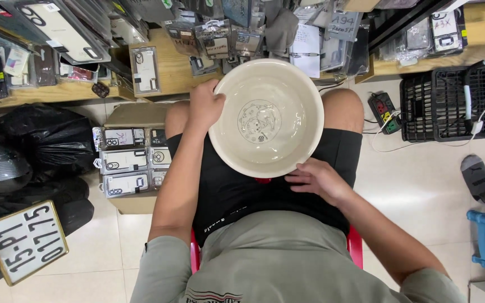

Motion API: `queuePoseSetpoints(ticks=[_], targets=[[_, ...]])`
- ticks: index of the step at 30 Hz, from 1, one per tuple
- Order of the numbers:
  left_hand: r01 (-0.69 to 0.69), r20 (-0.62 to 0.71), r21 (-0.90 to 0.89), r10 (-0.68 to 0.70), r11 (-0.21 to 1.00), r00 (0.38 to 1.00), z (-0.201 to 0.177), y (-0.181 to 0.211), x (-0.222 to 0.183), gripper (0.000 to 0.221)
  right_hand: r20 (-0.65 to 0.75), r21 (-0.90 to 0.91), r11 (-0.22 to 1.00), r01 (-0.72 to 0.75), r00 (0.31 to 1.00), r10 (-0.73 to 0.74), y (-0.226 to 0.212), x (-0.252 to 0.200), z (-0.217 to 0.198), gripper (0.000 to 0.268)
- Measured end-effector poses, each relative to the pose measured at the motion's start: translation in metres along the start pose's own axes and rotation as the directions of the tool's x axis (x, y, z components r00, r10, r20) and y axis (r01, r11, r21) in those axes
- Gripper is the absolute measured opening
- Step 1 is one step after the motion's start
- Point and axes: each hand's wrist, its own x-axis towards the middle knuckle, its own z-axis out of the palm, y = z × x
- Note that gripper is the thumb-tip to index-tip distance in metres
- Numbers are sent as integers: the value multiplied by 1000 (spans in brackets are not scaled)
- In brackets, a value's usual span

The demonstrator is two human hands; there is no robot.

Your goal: The person writes on a notepad with a pen, washes a cloth in a basin of water, and wipes a packaged phone case with the damp cloth.

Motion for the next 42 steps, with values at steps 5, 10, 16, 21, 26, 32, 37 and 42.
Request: queuePoseSetpoints(ticks=[5,10,16,21,26,32,37,42], targets=[[-19,-32,182,25,983,999,4,17,-8,23,-126,-710,669,219,895,-427,-47,51,-89,26],[-6,-3,254,7,967,1000,-9,61,-29,49,5,-856,264,444,517,-856,-143,161,-80,9],[-197,-13,519,238,832,971,4,32,-42,44,118,-963,179,201,913,-391,-191,274,-24,49],[-96,-137,671,251,736,958,3,33,-52,22,276,-912,-31,409,555,-785,-176,366,-65,26],[-111,-126,681,265,724,956,7,27,-50,23,193,-757,94,647,359,-913,-202,259,-73,17],[-97,-127,752,288,652,949,12,30,-48,36,254,-436,436,787,573,-779,-202,82,-50,50],[-92,-132,741,279,666,951,12,30,-55,39,339,-476,497,726,673,-657,-135,50,-15,56],[-135,-180,669,336,731,924,10,33,-64,35,313,-691,132,710,459,-832,-25,140,5,35]])
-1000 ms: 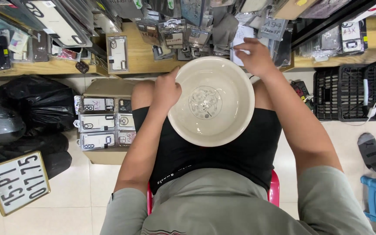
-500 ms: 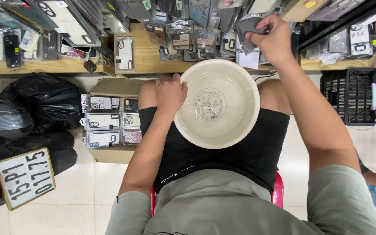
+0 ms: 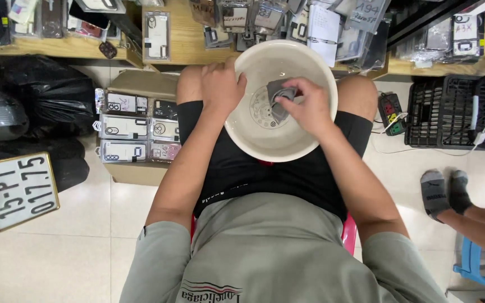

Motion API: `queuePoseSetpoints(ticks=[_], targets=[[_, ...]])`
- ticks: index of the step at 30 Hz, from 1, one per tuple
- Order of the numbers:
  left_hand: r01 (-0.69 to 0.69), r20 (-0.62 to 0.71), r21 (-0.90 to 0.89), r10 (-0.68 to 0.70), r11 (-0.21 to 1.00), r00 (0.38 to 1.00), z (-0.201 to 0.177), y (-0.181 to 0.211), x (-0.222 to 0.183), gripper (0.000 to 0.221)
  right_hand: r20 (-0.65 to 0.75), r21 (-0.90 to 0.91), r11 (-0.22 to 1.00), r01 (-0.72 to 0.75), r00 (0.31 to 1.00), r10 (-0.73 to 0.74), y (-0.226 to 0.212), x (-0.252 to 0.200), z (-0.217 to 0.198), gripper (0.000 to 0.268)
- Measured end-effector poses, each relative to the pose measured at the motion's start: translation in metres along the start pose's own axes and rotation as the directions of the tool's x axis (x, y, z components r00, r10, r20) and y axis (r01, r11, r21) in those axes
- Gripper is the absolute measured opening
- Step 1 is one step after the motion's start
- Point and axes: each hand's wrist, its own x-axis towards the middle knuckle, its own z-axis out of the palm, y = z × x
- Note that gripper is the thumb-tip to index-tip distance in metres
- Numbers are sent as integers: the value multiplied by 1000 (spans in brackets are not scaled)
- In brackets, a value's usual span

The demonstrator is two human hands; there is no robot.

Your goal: The person writes on a notepad with a pen, washes a cloth in a basin of water, and wipes a packaged phone case with the damp cloth.

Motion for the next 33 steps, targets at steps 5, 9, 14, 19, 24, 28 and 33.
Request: queuePoseSetpoints(ticks=[5,9,14,19,24,28,33], targets=[[-32,-88,-77,25,997,996,-21,13,-15,41,128,-433,885,172,983,-128,25,-20,50,40],[-195,-292,-288,108,938,950,-27,39,-33,24,150,-680,706,197,980,-129,10,-24,59,23],[17,259,-250,50,968,965,15,54,-55,16,202,-728,657,193,977,-64,66,-8,93,23],[94,515,-155,-1,983,857,55,52,-52,25,305,-686,715,135,945,115,47,9,80,52],[231,627,-166,-78,959,775,25,61,-38,28,284,-233,944,-233,912,295,37,19,48,44],[298,673,-161,-116,941,730,38,61,-33,38,242,-273,935,-227,924,295,39,13,51,44],[293,715,-90,-143,952,685,29,64,-27,25,136,-139,933,-332,927,350,54,12,55,17]])
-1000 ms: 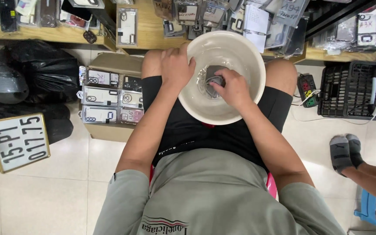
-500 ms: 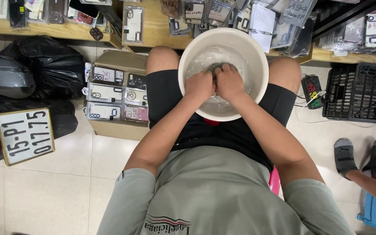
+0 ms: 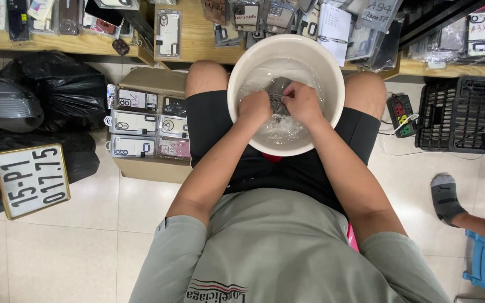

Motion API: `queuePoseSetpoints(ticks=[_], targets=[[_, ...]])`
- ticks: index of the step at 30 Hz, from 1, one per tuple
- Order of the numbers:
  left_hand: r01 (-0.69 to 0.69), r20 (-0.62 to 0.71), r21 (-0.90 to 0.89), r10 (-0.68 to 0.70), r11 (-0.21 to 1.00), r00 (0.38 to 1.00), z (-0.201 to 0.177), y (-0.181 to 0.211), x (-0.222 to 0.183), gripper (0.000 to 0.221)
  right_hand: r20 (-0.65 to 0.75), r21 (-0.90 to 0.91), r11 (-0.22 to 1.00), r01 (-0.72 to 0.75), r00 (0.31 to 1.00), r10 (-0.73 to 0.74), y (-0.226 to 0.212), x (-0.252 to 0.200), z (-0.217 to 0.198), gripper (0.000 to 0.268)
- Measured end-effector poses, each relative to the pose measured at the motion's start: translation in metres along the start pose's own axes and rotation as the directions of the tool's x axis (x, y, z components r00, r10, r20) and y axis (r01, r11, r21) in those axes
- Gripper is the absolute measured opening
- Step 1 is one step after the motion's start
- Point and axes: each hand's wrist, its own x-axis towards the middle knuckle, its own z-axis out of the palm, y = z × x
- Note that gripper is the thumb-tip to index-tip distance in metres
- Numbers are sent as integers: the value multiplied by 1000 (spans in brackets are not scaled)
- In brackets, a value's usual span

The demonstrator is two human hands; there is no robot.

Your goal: The person writes on a notepad with a pen, washes a cloth in a basin of water, and wipes a packaged phone case with the damp cloth.

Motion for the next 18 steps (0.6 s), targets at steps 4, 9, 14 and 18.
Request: queuePoseSetpoints(ticks=[4,9,14,18], targets=[[-25,-75,-125,15,992,997,-30,15,-33,35,-91,42,999,-30,995,34,2,-1,-9,14],[-23,-79,-36,20,999,997,-32,11,-32,31,-213,31,999,31,977,-23,-11,-13,-18,9],[15,-55,-10,-16,1000,998,-30,17,-22,54,-72,-126,992,-2,997,-7,-23,-16,-8,25],[20,-74,-415,-56,910,996,9,0,17,50,-8,-244,970,-3,1000,1,-37,-22,-10,21]])
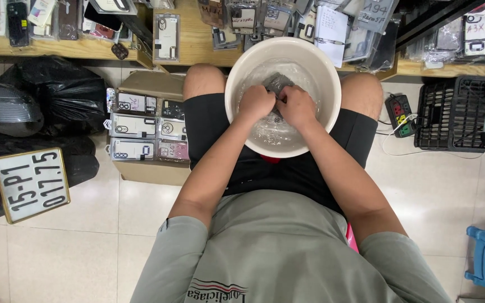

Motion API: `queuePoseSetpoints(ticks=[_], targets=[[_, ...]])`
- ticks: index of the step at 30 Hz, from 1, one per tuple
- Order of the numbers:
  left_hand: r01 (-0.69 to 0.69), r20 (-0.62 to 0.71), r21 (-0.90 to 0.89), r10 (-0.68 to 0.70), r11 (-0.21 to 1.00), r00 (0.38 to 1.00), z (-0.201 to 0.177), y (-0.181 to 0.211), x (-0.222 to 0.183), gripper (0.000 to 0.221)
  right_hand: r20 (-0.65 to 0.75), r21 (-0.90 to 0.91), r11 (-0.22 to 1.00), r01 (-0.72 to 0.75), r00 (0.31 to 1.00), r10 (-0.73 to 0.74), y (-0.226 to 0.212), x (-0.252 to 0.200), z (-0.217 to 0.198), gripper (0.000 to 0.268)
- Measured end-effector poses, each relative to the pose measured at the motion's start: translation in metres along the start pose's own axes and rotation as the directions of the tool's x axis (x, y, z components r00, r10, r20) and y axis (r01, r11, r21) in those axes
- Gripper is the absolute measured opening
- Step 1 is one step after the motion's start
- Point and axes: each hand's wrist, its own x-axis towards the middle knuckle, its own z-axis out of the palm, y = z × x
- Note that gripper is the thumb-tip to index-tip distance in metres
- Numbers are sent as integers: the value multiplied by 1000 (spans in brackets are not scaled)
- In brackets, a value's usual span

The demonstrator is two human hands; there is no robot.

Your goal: The person writes on a notepad with a pen, washes a cloth in a basin of water, and wipes a packaged phone case with the damp cloth.

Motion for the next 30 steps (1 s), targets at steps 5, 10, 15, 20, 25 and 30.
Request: queuePoseSetpoints(ticks=[5,10,15,20,25,30], targets=[[80,-64,-334,-108,939,992,10,-27,41,55,-29,302,953,21,999,-13,26,13,14,20],[65,-78,-615,-142,786,987,10,-28,35,45,-94,632,774,-20,990,103,50,27,29,14],[-32,-139,-800,-134,599,981,-12,10,-7,33,-223,867,496,42,924,312,49,26,20,11],[-112,-268,-752,-146,650,952,-33,27,-35,42,-355,799,598,56,848,394,54,28,12,7],[-180,-356,-493,-9,851,935,-51,37,-45,51,-370,468,882,-58,893,256,45,19,12,22],[-160,-177,-72,145,985,973,-37,32,-43,58,-157,-34,997,-75,985,69,25,10,9,41]])
